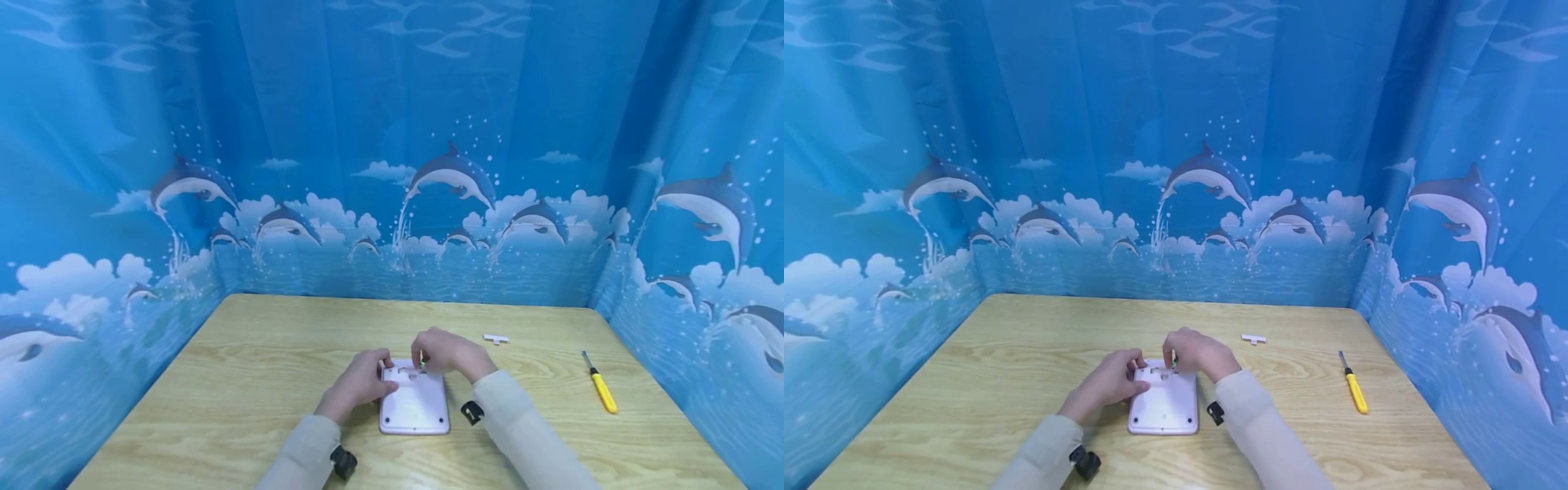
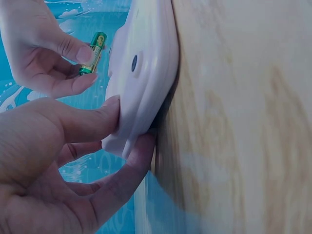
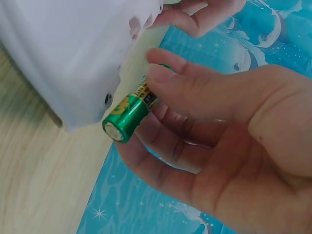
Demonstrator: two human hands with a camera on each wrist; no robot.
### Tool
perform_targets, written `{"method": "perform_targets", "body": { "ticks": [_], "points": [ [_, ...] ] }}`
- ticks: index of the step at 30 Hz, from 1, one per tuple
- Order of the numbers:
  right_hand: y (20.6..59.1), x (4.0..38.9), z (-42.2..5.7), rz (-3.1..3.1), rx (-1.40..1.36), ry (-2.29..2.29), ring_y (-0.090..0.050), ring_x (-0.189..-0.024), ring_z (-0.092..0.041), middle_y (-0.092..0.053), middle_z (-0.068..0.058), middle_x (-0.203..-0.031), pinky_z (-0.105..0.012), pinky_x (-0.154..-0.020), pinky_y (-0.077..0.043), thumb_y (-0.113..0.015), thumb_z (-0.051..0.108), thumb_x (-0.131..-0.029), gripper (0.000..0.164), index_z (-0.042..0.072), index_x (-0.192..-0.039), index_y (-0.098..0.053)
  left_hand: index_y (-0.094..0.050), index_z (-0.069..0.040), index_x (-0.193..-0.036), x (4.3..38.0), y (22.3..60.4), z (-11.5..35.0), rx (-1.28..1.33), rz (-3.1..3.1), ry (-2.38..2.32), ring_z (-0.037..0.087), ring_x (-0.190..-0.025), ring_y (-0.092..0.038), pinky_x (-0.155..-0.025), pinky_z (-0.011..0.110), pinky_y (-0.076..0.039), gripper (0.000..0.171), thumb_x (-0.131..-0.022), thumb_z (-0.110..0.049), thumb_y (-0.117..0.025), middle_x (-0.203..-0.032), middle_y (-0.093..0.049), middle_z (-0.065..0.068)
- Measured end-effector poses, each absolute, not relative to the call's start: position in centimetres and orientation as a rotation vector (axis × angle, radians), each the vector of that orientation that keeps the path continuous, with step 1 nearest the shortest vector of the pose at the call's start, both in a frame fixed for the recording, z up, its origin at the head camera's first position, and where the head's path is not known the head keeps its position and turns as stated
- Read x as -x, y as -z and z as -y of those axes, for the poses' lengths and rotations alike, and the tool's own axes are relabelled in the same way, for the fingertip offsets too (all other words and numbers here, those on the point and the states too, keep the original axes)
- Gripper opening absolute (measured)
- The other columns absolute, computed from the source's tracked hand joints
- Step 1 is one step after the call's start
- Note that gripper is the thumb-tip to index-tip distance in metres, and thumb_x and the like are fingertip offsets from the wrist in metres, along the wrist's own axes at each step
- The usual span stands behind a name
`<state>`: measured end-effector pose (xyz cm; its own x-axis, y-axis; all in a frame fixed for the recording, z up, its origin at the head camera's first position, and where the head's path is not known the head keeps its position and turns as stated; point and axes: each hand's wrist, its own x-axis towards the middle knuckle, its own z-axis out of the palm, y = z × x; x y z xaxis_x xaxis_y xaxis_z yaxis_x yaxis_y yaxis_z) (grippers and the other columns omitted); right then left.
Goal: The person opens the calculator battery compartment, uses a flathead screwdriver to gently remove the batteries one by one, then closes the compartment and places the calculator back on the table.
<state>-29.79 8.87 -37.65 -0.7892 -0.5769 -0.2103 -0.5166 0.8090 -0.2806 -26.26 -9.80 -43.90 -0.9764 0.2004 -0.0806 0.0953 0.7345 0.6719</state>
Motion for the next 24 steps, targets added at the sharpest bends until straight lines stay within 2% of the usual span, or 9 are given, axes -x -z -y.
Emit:
{"method": "perform_targets", "body": {
  "ticks": [10,17,24],
  "points": [
    [37.5,30.0,-9.9,-2.738,0.711,0.294,-0.060,-0.088,-0.016,-0.067,-0.002,-0.094,-0.037,-0.086,-0.057,-0.076,-0.008,-0.081,0.025,0.009,-0.099,-0.070,-0.065,-0.013,-0.100,26.2,43.9,9.8,-0.239,-2.794,-1.068,0.018,-0.075,-0.058,-0.062,0.030,-0.049,0.024,-0.086,-0.015,-0.084,-0.089,-0.062,0.005],
    [37.4,29.9,-10.6,-2.742,0.654,0.283,-0.058,-0.076,-0.017,-0.066,-0.001,-0.083,-0.033,-0.072,-0.055,-0.074,-0.012,-0.081,0.022,0.008,-0.090,-0.071,-0.064,-0.014,-0.100,26.0,43.8,9.8,-0.211,-2.792,-1.076,0.019,-0.076,-0.058,-0.064,0.031,-0.049,0.024,-0.086,-0.016,-0.084,-0.090,-0.062,0.005],
    [37.6,30.0,-11.5,-2.743,0.636,0.257,-0.053,-0.070,-0.017,-0.063,-0.002,-0.078,-0.031,-0.066,-0.048,-0.073,-0.016,-0.077,0.024,0.007,-0.085,-0.070,-0.064,-0.014,-0.099,25.9,43.8,9.7,-0.215,-2.789,-1.085,0.019,-0.077,-0.058,-0.064,0.031,-0.050,0.024,-0.086,-0.016,-0.084,-0.091,-0.062,0.006]
  ]
}}
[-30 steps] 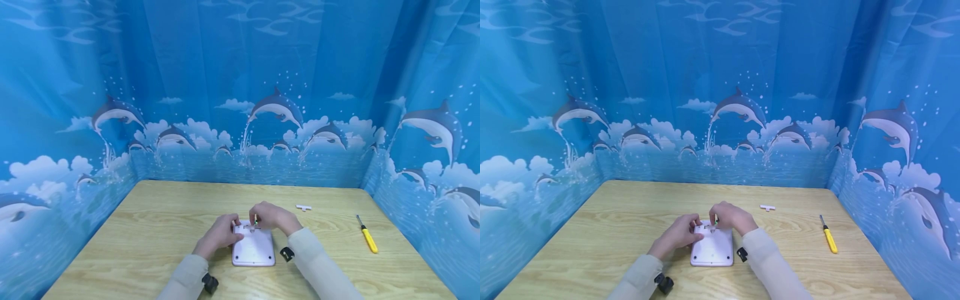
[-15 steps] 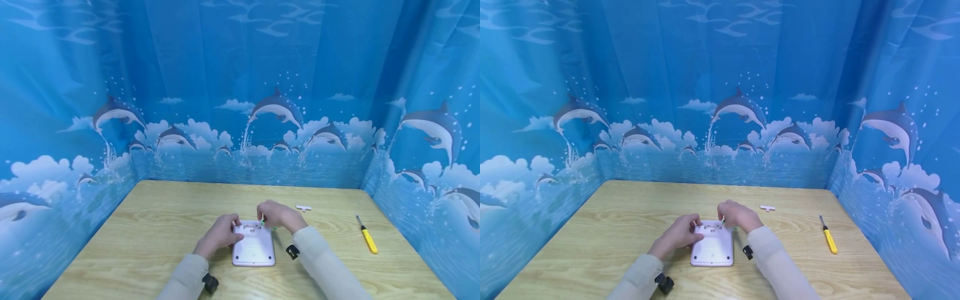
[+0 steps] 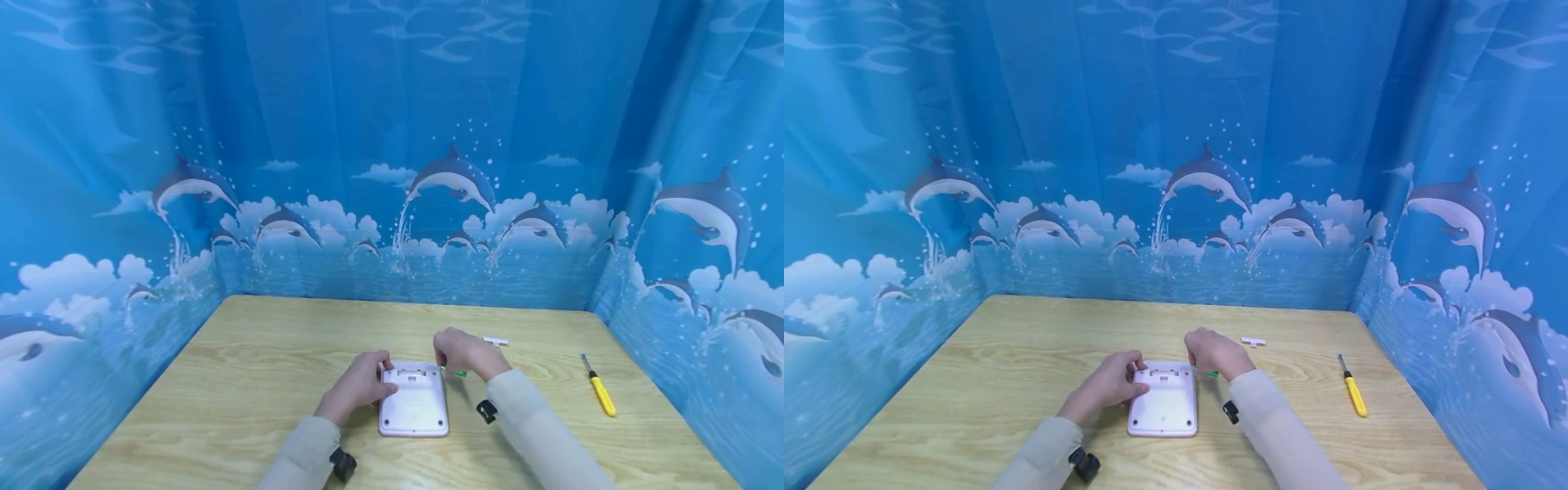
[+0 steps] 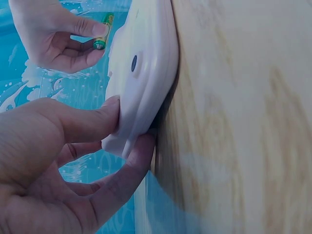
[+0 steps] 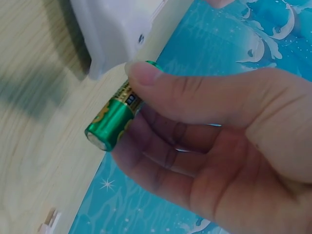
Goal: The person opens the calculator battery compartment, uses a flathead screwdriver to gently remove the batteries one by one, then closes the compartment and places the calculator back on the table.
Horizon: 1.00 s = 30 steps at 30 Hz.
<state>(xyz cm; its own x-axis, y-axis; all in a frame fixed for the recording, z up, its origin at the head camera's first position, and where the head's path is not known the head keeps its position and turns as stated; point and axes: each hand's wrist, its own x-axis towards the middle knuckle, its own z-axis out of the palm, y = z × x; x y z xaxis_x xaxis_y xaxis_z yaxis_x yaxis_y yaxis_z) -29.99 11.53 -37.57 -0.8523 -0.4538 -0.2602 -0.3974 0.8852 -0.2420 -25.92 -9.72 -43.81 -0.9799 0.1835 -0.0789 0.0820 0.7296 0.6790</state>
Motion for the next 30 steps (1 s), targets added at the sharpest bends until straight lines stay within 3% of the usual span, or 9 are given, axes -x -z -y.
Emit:
{"method": "perform_targets", "body": {
  "ticks": [10,19,30],
  "points": [
    [37.6,30.3,-12.8,-2.738,0.581,0.166,-0.051,-0.070,-0.016,-0.062,-0.001,-0.078,-0.031,-0.065,-0.046,-0.067,-0.018,-0.075,0.028,0.008,-0.084,-0.069,-0.064,-0.014,-0.101,25.9,43.8,9.6,-0.198,-2.796,-1.072,0.018,-0.076,-0.058,-0.064,0.031,-0.050,0.024,-0.086,-0.015,-0.083,-0.090,-0.061,0.005],
    [37.6,30.2,-14.1,-2.730,0.440,0.151,-0.058,-0.084,-0.020,-0.062,-0.001,-0.092,-0.040,-0.076,-0.054,-0.071,-0.012,-0.080,0.027,0.011,-0.092,-0.065,-0.064,-0.015,-0.101,25.9,43.9,9.5,-0.159,-2.797,-1.065,0.019,-0.076,-0.058,-0.064,0.031,-0.050,0.024,-0.086,-0.015,-0.083,-0.090,-0.061,0.005],
    [37.6,30.4,-15.9,-2.718,0.441,0.129,-0.056,-0.083,-0.021,-0.061,-0.002,-0.093,-0.039,-0.074,-0.051,-0.066,-0.015,-0.079,0.029,0.011,-0.093,-0.064,-0.065,-0.014,-0.102,25.9,43.8,9.6,-0.185,-2.789,-1.082,0.019,-0.077,-0.057,-0.065,0.031,-0.050,0.024,-0.087,-0.015,-0.083,-0.091,-0.061,0.005]
  ]
}}
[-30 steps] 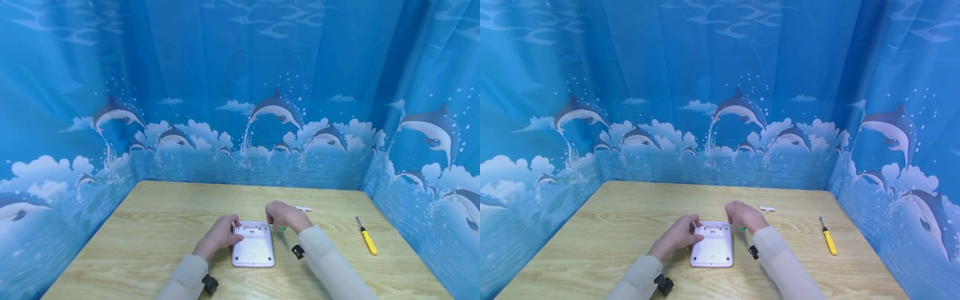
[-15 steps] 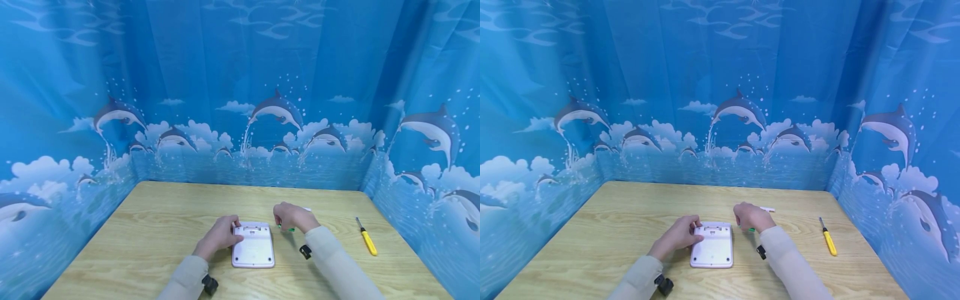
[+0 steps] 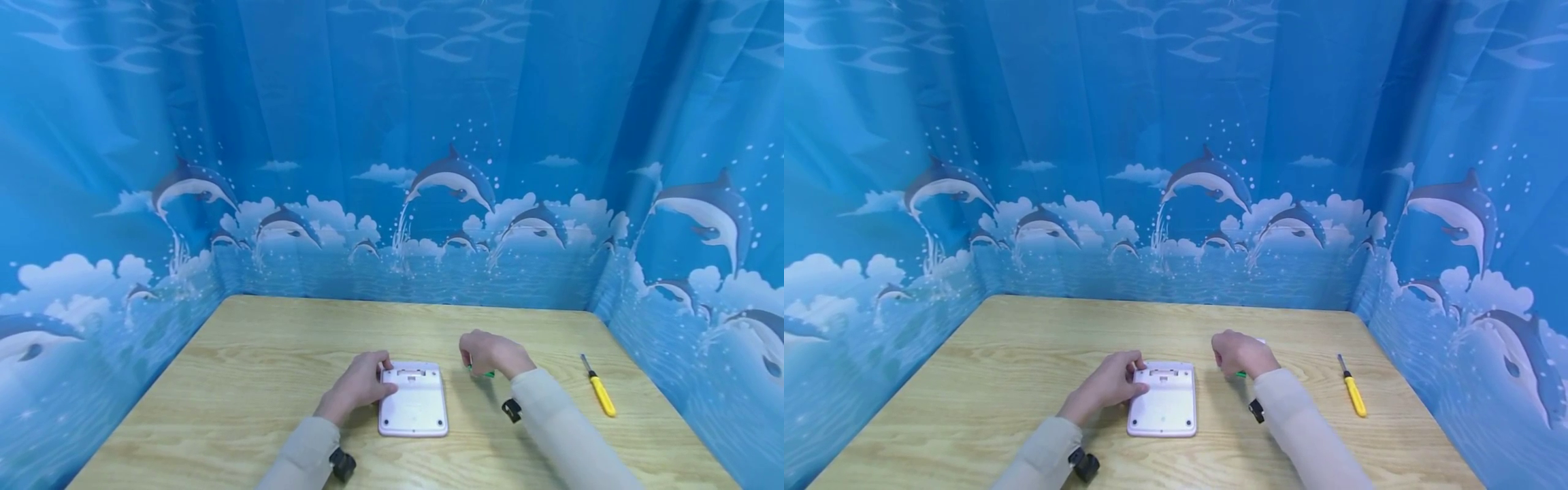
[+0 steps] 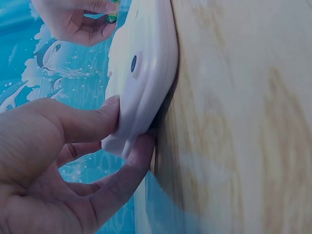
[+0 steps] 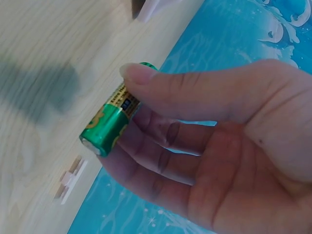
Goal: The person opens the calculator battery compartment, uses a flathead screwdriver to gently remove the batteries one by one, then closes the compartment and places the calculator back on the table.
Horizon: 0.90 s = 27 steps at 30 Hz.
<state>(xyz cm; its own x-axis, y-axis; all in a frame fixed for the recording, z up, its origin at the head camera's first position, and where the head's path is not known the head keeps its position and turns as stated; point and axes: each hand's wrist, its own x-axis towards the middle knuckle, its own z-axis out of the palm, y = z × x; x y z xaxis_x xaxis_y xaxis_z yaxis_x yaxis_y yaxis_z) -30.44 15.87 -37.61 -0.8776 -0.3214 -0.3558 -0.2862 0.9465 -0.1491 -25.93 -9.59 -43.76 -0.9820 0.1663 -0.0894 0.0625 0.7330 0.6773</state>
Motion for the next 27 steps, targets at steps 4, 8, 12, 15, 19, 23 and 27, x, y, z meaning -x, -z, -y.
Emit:
{"method": "perform_targets", "body": {
  "ticks": [4,8,12,15,19,23,27],
  "points": [
    [37.6,30.4,-16.4,-2.716,0.433,0.140,-0.056,-0.081,-0.021,-0.061,-0.002,-0.090,-0.037,-0.072,-0.050,-0.064,-0.016,-0.078,0.030,0.010,-0.094,-0.064,-0.065,-0.013,-0.103,25.9,43.6,9.6,-0.190,-2.788,-1.084,0.019,-0.077,-0.057,-0.065,0.031,-0.050,0.024,-0.087,-0.015,-0.083,-0.092,-0.062,0.006],
    [37.5,30.4,-16.7,-2.718,0.418,0.151,-0.056,-0.079,-0.021,-0.061,-0.003,-0.087,-0.036,-0.070,-0.048,-0.065,-0.015,-0.080,0.028,0.010,-0.094,-0.064,-0.066,-0.013,-0.103,25.9,43.6,9.6,-0.181,-2.788,-1.087,0.019,-0.077,-0.058,-0.066,0.031,-0.050,0.025,-0.086,-0.015,-0.083,-0.092,-0.062,0.006],
    [37.4,30.5,-17.0,-2.719,0.403,0.152,-0.056,-0.078,-0.021,-0.061,-0.003,-0.087,-0.035,-0.069,-0.048,-0.066,-0.015,-0.081,0.028,0.010,-0.093,-0.065,-0.065,-0.014,-0.103,25.9,43.6,9.5,-0.168,-2.789,-1.082,0.018,-0.077,-0.058,-0.064,0.030,-0.050,0.024,-0.087,-0.015,-0.083,-0.091,-0.062,0.005],
    [37.4,30.5,-17.3,-2.717,0.395,0.136,-0.056,-0.078,-0.020,-0.061,-0.003,-0.087,-0.035,-0.069,-0.047,-0.065,-0.015,-0.079,0.029,0.010,-0.093,-0.065,-0.065,-0.015,-0.102,25.9,43.7,9.5,-0.166,-2.794,-1.075,0.018,-0.076,-0.057,-0.064,0.029,-0.049,0.024,-0.087,-0.015,-0.083,-0.091,-0.062,0.005],
    [37.4,30.5,-17.7,-2.712,0.399,0.130,-0.056,-0.078,-0.020,-0.060,-0.003,-0.087,-0.036,-0.070,-0.046,-0.065,-0.016,-0.080,0.028,0.010,-0.092,-0.064,-0.064,-0.015,-0.101,25.9,43.8,9.6,-0.167,-2.792,-1.081,0.018,-0.076,-0.057,-0.064,0.030,-0.049,0.023,-0.087,-0.015,-0.083,-0.091,-0.061,0.005],
    [37.6,30.5,-18.3,-2.718,0.403,0.127,-0.055,-0.078,-0.020,-0.060,-0.003,-0.087,-0.036,-0.070,-0.046,-0.067,-0.015,-0.081,0.027,0.010,-0.091,-0.064,-0.064,-0.015,-0.100,25.9,43.8,9.6,-0.168,-2.787,-1.088,0.019,-0.076,-0.057,-0.064,0.031,-0.049,0.022,-0.087,-0.015,-0.083,-0.091,-0.061,0.005],
    [37.7,30.6,-19.0,-2.720,0.394,0.117,-0.054,-0.078,-0.021,-0.059,-0.003,-0.087,-0.037,-0.070,-0.046,-0.067,-0.015,-0.082,0.027,0.010,-0.091,-0.063,-0.064,-0.015,-0.100,25.9,43.9,9.6,-0.170,-2.790,-1.089,0.019,-0.076,-0.057,-0.064,0.031,-0.049,0.023,-0.087,-0.015,-0.083,-0.091,-0.061,0.005]
  ]
}}
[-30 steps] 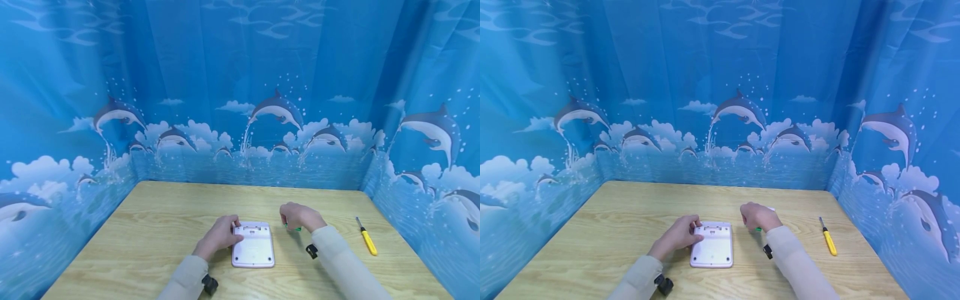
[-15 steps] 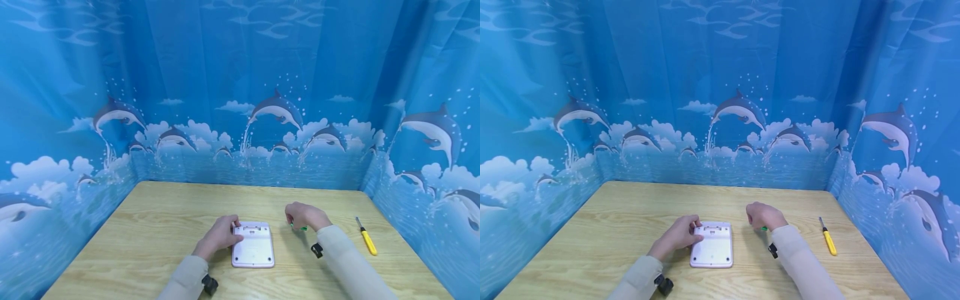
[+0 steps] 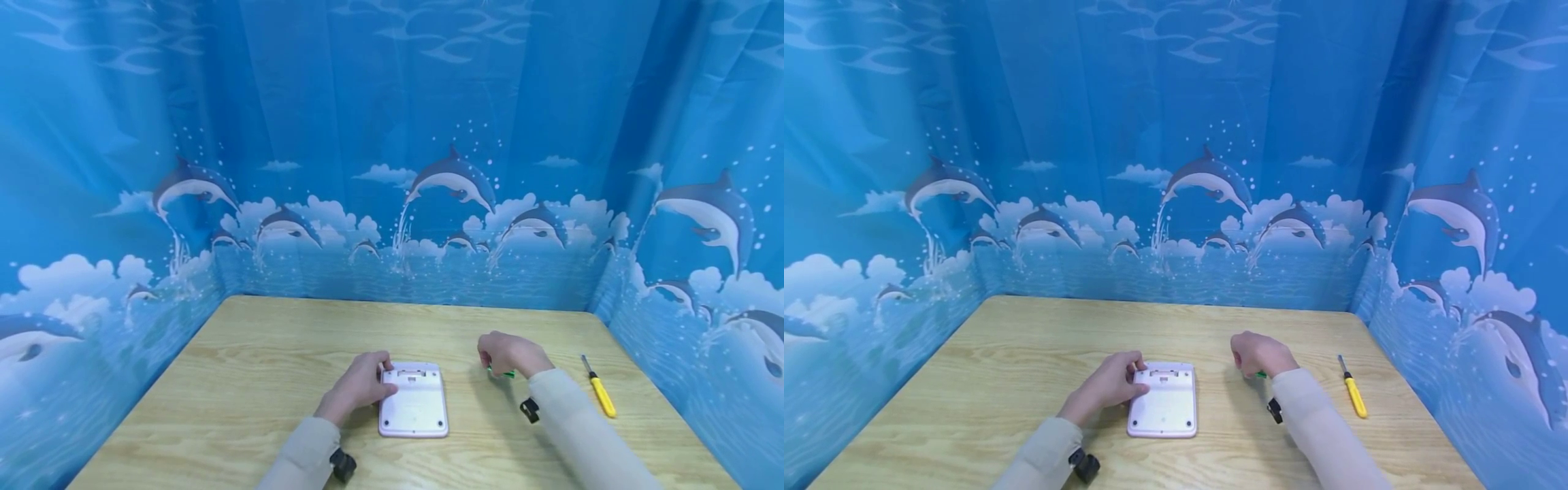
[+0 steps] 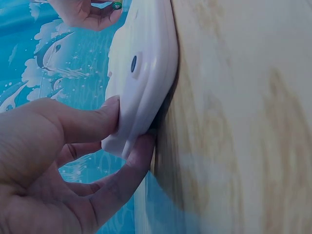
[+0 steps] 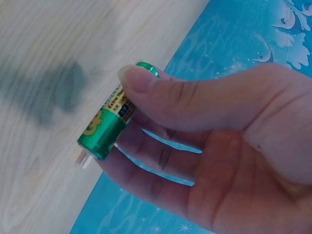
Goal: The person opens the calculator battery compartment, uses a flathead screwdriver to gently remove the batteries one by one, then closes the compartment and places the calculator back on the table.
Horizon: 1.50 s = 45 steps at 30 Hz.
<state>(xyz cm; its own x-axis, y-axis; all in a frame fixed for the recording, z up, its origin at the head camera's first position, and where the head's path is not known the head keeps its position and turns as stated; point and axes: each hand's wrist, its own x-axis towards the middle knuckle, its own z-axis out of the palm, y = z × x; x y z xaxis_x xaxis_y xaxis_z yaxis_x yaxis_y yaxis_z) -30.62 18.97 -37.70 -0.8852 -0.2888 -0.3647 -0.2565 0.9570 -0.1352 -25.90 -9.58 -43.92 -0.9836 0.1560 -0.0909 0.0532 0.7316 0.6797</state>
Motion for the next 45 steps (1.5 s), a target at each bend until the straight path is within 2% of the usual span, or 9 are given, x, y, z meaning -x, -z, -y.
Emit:
{"method": "perform_targets", "body": {
  "ticks": [12,15,17,19,22,24,26,45],
  "points": [
    [37.7,30.6,-20.4,-2.712,0.418,0.119,-0.052,-0.076,-0.020,-0.059,-0.004,-0.088,-0.035,-0.068,-0.044,-0.069,-0.014,-0.084,0.026,0.010,-0.090,-0.062,-0.064,-0.015,-0.101,26.1,44.2,9.6,-0.171,-2.793,-1.086,0.020,-0.076,-0.057,-0.063,0.031,-0.050,0.024,-0.087,-0.015,-0.083,-0.091,-0.061,0.005],
    [37.8,30.5,-20.7,-2.711,0.420,0.118,-0.052,-0.074,-0.019,-0.064,-0.006,-0.096,-0.034,-0.067,-0.043,-0.068,-0.014,-0.084,0.025,0.010,-0.088,-0.062,-0.065,-0.015,-0.102,26.1,44.3,9.5,-0.171,-2.792,-1.087,0.020,-0.076,-0.058,-0.064,0.032,-0.050,0.024,-0.087,-0.015,-0.083,-0.091,-0.061,0.005],
    [37.9,30.5,-21.0,-2.710,0.418,0.122,-0.051,-0.072,-0.019,-0.069,-0.011,-0.110,-0.033,-0.066,-0.043,-0.068,-0.015,-0.084,0.025,0.010,-0.087,-0.062,-0.065,-0.015,-0.102,26.1,44.3,9.5,-0.171,-2.789,-1.086,0.019,-0.076,-0.058,-0.065,0.032,-0.051,0.024,-0.087,-0.015,-0.083,-0.091,-0.062,0.005],
    [38.0,30.5,-21.2,-2.707,0.418,0.124,-0.051,-0.071,-0.018,-0.069,-0.012,-0.111,-0.032,-0.065,-0.042,-0.068,-0.015,-0.084,0.026,0.010,-0.087,-0.062,-0.065,-0.015,-0.103,26.1,44.3,9.5,-0.166,-2.786,-1.084,0.019,-0.076,-0.058,-0.065,0.032,-0.051,0.024,-0.087,-0.015,-0.083,-0.092,-0.062,0.005],
    [38.0,30.6,-21.6,-2.700,0.417,0.129,-0.051,-0.072,-0.018,-0.067,-0.008,-0.102,-0.032,-0.065,-0.042,-0.068,-0.015,-0.084,0.025,0.009,-0.088,-0.063,-0.065,-0.015,-0.104,26.1,44.3,9.5,-0.158,-2.781,-1.085,0.019,-0.076,-0.059,-0.065,0.032,-0.051,0.024,-0.087,-0.014,-0.083,-0.091,-0.062,0.005],
    [38.1,30.6,-21.8,-2.697,0.418,0.127,-0.051,-0.074,-0.018,-0.061,-0.004,-0.088,-0.033,-0.066,-0.042,-0.069,-0.014,-0.084,0.025,0.010,-0.089,-0.063,-0.065,-0.015,-0.104,26.1,44.3,9.5,-0.155,-2.784,-1.083,0.020,-0.076,-0.058,-0.064,0.032,-0.051,0.024,-0.087,-0.014,-0.083,-0.091,-0.061,0.005],
    [38.2,30.7,-22.0,-2.695,0.420,0.132,-0.051,-0.075,-0.019,-0.059,-0.003,-0.086,-0.033,-0.066,-0.042,-0.069,-0.014,-0.085,0.025,0.009,-0.090,-0.064,-0.065,-0.015,-0.104,26.0,44.3,9.5,-0.155,-2.786,-1.083,0.020,-0.076,-0.058,-0.064,0.032,-0.051,0.025,-0.087,-0.015,-0.083,-0.091,-0.061,0.005],
    [38.8,31.3,-24.1,-2.712,0.384,0.124,-0.051,-0.076,-0.020,-0.059,-0.003,-0.085,-0.033,-0.067,-0.043,-0.068,-0.014,-0.084,0.025,0.010,-0.089,-0.064,-0.065,-0.015,-0.102,26.1,44.0,9.7,-0.181,-2.781,-1.094,0.020,-0.077,-0.058,-0.065,0.032,-0.050,0.024,-0.087,-0.015,-0.083,-0.091,-0.061,0.005]
  ]
}}
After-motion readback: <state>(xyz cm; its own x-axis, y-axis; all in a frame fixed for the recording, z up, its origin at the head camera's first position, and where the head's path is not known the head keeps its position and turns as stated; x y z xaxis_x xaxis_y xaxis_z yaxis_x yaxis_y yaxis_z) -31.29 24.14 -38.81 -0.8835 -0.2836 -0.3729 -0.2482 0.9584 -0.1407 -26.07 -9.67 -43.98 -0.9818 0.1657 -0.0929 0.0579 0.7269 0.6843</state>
